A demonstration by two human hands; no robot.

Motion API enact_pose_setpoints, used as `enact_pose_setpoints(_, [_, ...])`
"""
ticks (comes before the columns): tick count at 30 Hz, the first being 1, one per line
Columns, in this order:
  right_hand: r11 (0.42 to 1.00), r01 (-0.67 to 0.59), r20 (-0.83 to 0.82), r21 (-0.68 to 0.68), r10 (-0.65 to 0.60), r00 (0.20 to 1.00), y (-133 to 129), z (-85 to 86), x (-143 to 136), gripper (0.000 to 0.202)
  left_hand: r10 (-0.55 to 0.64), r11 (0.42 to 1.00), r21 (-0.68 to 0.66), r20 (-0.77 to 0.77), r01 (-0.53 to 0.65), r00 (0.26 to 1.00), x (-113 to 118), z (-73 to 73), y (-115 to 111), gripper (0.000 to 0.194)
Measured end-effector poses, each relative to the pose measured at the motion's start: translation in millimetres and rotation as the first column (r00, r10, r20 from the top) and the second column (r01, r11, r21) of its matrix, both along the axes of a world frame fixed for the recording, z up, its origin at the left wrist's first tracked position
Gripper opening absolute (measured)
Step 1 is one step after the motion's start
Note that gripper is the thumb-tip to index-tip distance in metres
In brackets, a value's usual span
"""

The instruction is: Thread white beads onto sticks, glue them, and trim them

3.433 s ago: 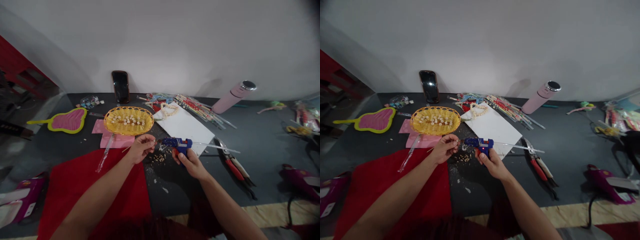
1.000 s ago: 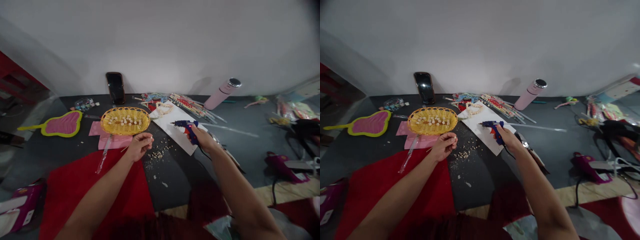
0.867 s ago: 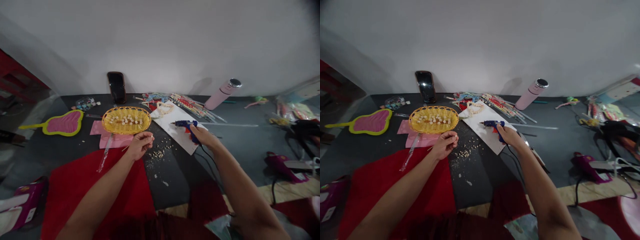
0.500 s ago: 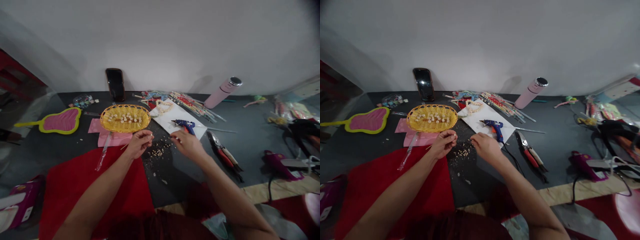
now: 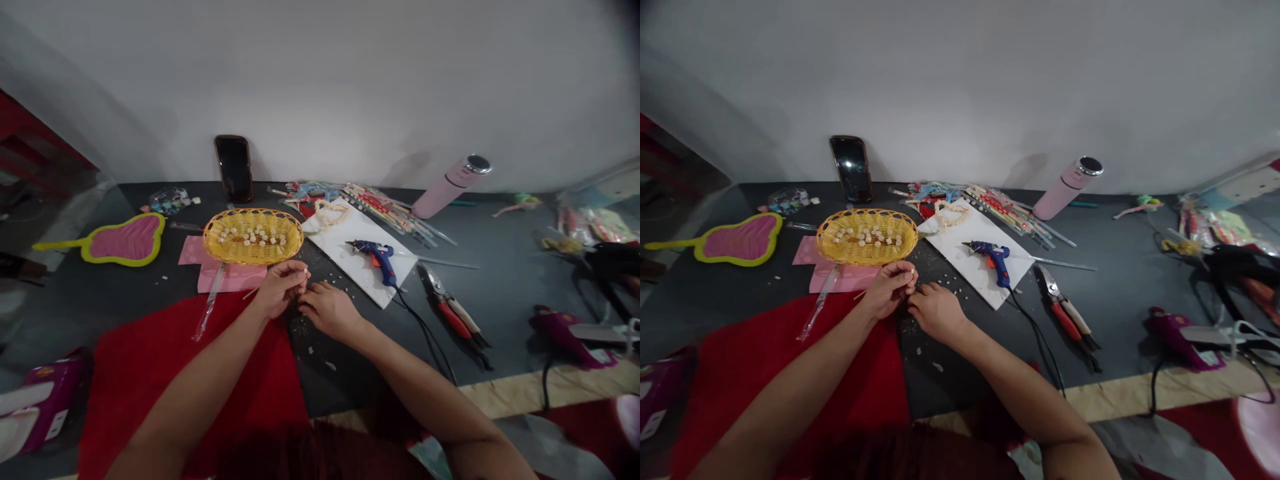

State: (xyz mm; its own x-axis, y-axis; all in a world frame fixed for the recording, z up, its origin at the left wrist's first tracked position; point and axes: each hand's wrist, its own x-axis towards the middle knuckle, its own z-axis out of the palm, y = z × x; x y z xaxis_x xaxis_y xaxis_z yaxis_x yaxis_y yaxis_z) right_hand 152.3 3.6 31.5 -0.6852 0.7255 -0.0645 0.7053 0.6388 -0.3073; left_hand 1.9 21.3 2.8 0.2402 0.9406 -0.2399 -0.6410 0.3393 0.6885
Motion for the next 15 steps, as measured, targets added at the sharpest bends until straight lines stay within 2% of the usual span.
enact_pose_setpoints(5, [0.999,0.022,-0.010,0.039,-0.022,1.000,-3,-13.7,-5,0.013,-0.001,1.000,-0.021,0.008,0.001,1.000,-1,2.5,0,0.020])
enact_pose_setpoints(9, [0.993,0.120,-0.239,-0.019,-0.121,0.964,7,-17.1,8,0.011,0.015,1.000,-0.001,0.016,-0.015,1.000,-1,2.6,1,0.018])
enact_pose_setpoints(11, [0.972,0.198,-0.398,-0.124,-0.231,0.888,14,-15.3,17,0.011,0.018,1.000,-0.002,0.008,-0.018,1.000,-1,2.1,1,0.018])
enact_pose_setpoints(13, [0.926,0.272,-0.525,-0.263,-0.374,0.764,21,-13.5,23,0.011,0.019,1.000,-0.006,-0.009,-0.019,1.000,-1,1.9,1,0.018])
enact_pose_setpoints(15, [0.860,0.282,-0.597,-0.425,-0.501,0.626,25,-13.5,26,0.014,0.021,1.000,-0.008,-0.032,-0.021,0.999,1,2.2,0,0.019])
